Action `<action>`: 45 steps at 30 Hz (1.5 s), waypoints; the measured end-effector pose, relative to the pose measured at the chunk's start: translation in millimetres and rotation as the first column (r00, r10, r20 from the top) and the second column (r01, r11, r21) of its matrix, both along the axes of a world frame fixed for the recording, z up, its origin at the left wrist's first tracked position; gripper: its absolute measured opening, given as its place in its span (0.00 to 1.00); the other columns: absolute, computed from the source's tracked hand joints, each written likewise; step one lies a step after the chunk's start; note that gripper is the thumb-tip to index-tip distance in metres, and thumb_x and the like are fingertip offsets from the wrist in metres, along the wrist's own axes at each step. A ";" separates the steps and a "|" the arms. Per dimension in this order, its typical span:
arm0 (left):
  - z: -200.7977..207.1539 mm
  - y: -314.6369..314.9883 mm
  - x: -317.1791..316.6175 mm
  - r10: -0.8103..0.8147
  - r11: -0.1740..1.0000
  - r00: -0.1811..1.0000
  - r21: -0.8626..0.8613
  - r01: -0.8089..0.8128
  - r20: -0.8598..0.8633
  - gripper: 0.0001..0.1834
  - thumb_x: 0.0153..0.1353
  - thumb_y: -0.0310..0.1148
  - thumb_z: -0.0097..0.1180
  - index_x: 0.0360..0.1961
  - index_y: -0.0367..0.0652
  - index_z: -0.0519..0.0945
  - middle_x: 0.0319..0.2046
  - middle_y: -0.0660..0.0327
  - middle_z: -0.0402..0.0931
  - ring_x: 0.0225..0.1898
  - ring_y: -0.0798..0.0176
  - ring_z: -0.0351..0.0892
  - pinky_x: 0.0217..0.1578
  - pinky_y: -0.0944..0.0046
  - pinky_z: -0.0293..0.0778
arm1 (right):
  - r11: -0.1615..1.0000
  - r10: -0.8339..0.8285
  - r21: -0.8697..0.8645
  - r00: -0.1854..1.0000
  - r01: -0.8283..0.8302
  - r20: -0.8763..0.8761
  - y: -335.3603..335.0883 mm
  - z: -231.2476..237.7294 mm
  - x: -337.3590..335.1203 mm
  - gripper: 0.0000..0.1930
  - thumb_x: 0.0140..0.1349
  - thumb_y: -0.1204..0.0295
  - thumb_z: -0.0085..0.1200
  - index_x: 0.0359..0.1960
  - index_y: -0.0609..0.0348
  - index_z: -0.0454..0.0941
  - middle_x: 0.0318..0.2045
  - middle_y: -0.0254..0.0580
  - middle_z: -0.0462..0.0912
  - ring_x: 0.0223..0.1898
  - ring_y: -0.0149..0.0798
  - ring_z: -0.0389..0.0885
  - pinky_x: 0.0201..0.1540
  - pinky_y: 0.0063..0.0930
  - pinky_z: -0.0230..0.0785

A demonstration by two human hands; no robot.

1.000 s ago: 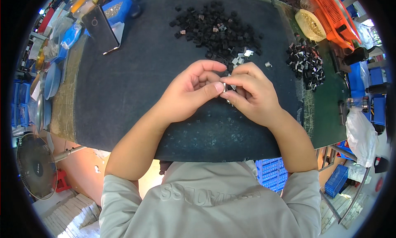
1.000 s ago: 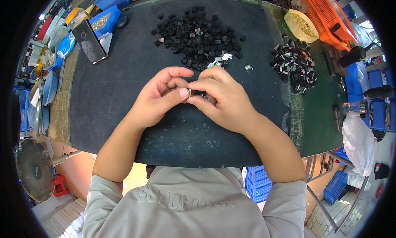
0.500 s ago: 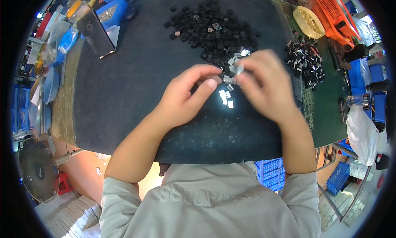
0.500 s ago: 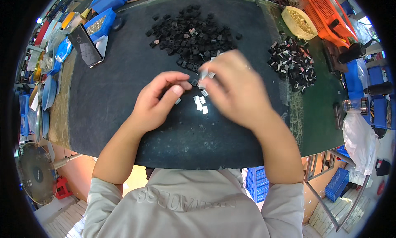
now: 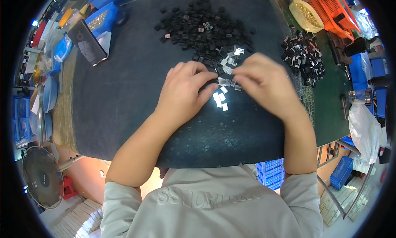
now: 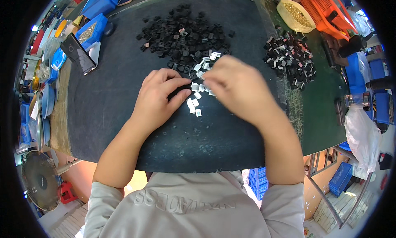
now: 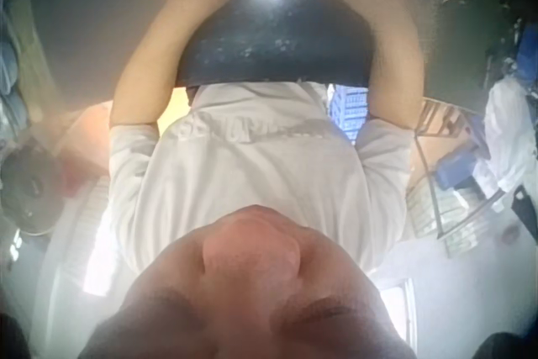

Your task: The person sorts and inspects mechanical parts by hand on a workbench.

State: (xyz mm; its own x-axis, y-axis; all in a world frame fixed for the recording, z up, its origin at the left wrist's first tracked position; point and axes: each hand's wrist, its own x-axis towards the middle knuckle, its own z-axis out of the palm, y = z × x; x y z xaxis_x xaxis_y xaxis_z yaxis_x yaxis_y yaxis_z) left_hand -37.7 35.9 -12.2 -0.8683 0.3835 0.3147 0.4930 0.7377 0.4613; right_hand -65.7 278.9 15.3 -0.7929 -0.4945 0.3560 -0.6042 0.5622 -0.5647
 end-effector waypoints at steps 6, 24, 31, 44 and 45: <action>3.0 -2.2 6.9 -0.009 1.000 0.998 -0.004 0.009 -0.064 0.11 0.58 0.33 0.69 0.42 0.42 0.87 0.38 0.58 0.82 0.41 0.53 0.81 0.43 0.56 0.77 | 0.996 0.039 0.076 0.991 -0.049 0.125 -17.7 -18.4 11.1 0.10 0.62 0.73 0.62 0.46 0.57 0.86 0.42 0.44 0.82 0.40 0.50 0.85 0.42 0.42 0.78; 10.4 -17.3 17.3 -0.379 0.489 0.756 0.809 -0.326 0.534 0.13 0.71 0.26 0.59 0.55 0.37 0.82 0.47 0.65 0.83 0.47 0.72 0.80 0.51 0.67 0.76 | 0.973 0.028 -0.221 0.925 0.061 0.380 -16.1 -5.2 19.9 0.08 0.63 0.75 0.63 0.42 0.58 0.79 0.36 0.38 0.81 0.27 0.30 0.75 0.31 0.28 0.69; 7.0 -21.9 11.0 -0.285 0.503 0.796 0.790 -0.350 0.534 0.12 0.70 0.25 0.57 0.53 0.38 0.82 0.45 0.66 0.82 0.42 0.73 0.77 0.49 0.69 0.75 | 0.991 0.016 -0.132 0.989 0.003 0.144 -21.3 -7.7 15.4 0.10 0.63 0.74 0.63 0.46 0.54 0.83 0.37 0.39 0.82 0.31 0.40 0.83 0.35 0.33 0.75; 7.5 -18.1 12.7 -0.323 0.471 0.769 0.799 -0.375 0.551 0.12 0.70 0.27 0.58 0.52 0.38 0.82 0.40 0.67 0.80 0.38 0.74 0.76 0.45 0.71 0.74 | 0.988 0.113 -0.124 0.971 -0.088 0.209 -30.4 -11.9 18.6 0.10 0.66 0.76 0.61 0.48 0.55 0.83 0.41 0.40 0.82 0.39 0.44 0.84 0.41 0.36 0.77; 9.7 -16.7 12.5 -0.333 0.469 0.756 0.794 -0.385 0.564 0.12 0.70 0.28 0.59 0.53 0.38 0.82 0.39 0.67 0.80 0.38 0.74 0.76 0.44 0.71 0.74 | 0.979 0.113 -0.190 0.974 -0.075 0.197 -28.9 -10.5 18.2 0.11 0.66 0.77 0.60 0.49 0.55 0.83 0.40 0.40 0.82 0.38 0.43 0.84 0.42 0.34 0.76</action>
